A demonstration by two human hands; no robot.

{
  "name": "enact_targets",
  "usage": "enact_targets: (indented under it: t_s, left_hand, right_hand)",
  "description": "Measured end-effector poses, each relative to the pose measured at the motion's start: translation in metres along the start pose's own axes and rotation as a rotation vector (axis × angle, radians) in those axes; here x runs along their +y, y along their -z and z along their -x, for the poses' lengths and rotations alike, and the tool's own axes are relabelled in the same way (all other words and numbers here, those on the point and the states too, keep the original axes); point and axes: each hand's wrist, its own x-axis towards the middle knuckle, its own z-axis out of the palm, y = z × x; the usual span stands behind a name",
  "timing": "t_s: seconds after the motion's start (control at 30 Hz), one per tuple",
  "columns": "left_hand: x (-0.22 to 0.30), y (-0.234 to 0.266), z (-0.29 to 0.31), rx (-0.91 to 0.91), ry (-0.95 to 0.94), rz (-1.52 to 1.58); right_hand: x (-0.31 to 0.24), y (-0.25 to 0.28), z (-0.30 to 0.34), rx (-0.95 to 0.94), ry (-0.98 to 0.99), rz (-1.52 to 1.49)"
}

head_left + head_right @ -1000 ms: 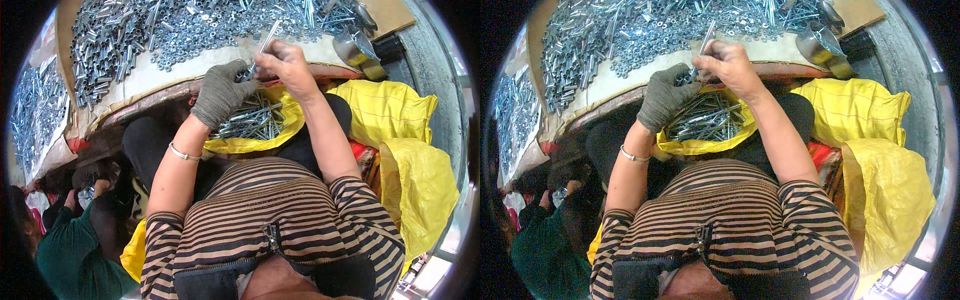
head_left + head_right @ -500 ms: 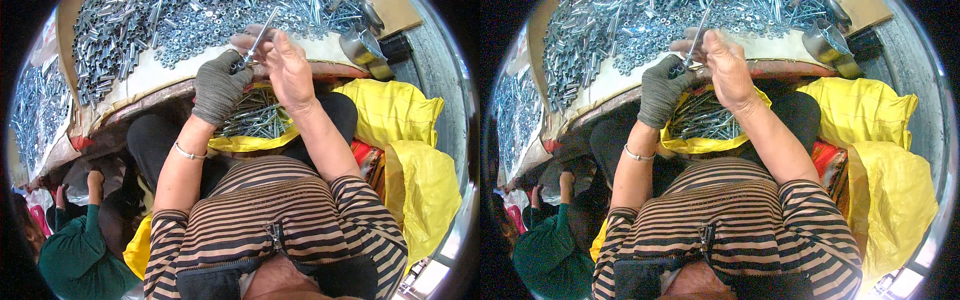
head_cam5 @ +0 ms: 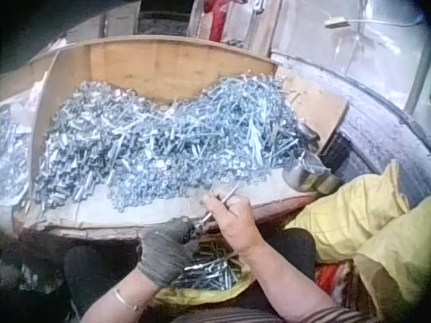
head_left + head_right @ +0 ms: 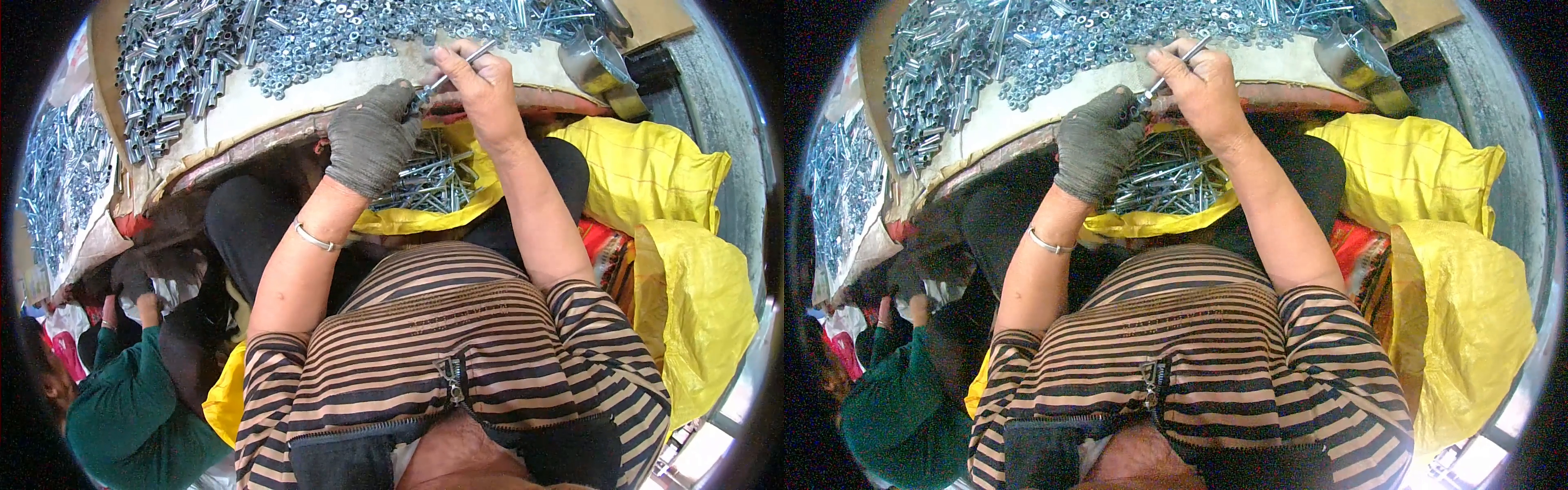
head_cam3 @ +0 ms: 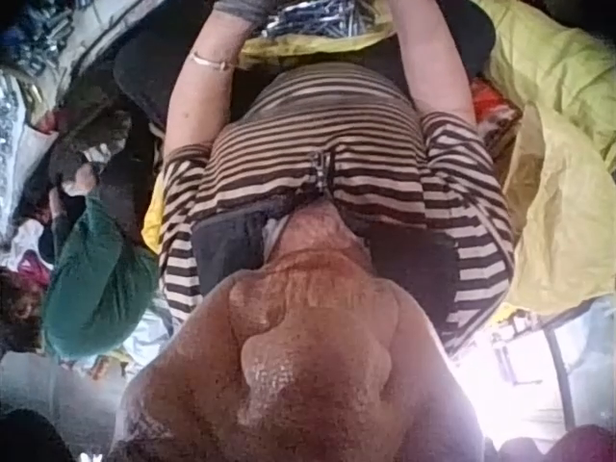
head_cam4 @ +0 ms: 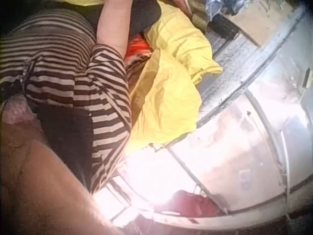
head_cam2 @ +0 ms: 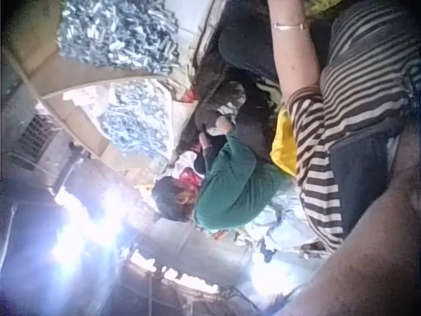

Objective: The person assembles anchor bolts by sliding metal sleeves and washers onto bolts, threading nuts on by hand, and placing the assembled bolts into a yellow bag.

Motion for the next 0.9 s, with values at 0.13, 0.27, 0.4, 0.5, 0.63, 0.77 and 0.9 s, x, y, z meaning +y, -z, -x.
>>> enact_targets:
  t_s: [0.13, 0.27, 0.4, 0.5, 0.63, 0.77, 0.9]
  left_hand:
    - [-0.003, -0.005, 0.003, 0.046, -0.07, -0.031]
    - [-0.001, -0.003, 0.003, -0.018, -0.063, -0.07]
    - [-0.003, -0.009, 0.007, 0.05, -0.143, -0.104]
    - [-0.001, -0.007, 0.005, 0.039, -0.155, -0.148]
    - [0.008, -0.003, 0.003, -0.072, -0.119, -0.309]
    - [0.016, 0.006, 0.002, -0.024, -0.293, -0.134]
    - [0.012, 0.033, -0.006, -0.543, 0.015, 0.753]
  right_hand:
    - [0.001, 0.001, 0.0, -0.023, 0.049, -0.038]
    - [-0.009, 0.001, 0.003, -0.034, 0.033, -0.075]
    - [-0.013, 0.001, 0.005, 0.032, 0.096, -0.09]
    - [-0.009, 0.01, 0.002, -0.085, 0.033, 0.07]
    - [-0.002, 0.013, 0.005, -0.057, 0.08, 0.167]
    - [-0.012, 0.005, 0.016, -0.112, 0.034, 0.134]
    - [-0.034, 0.028, 0.04, -0.353, -0.018, -0.024]
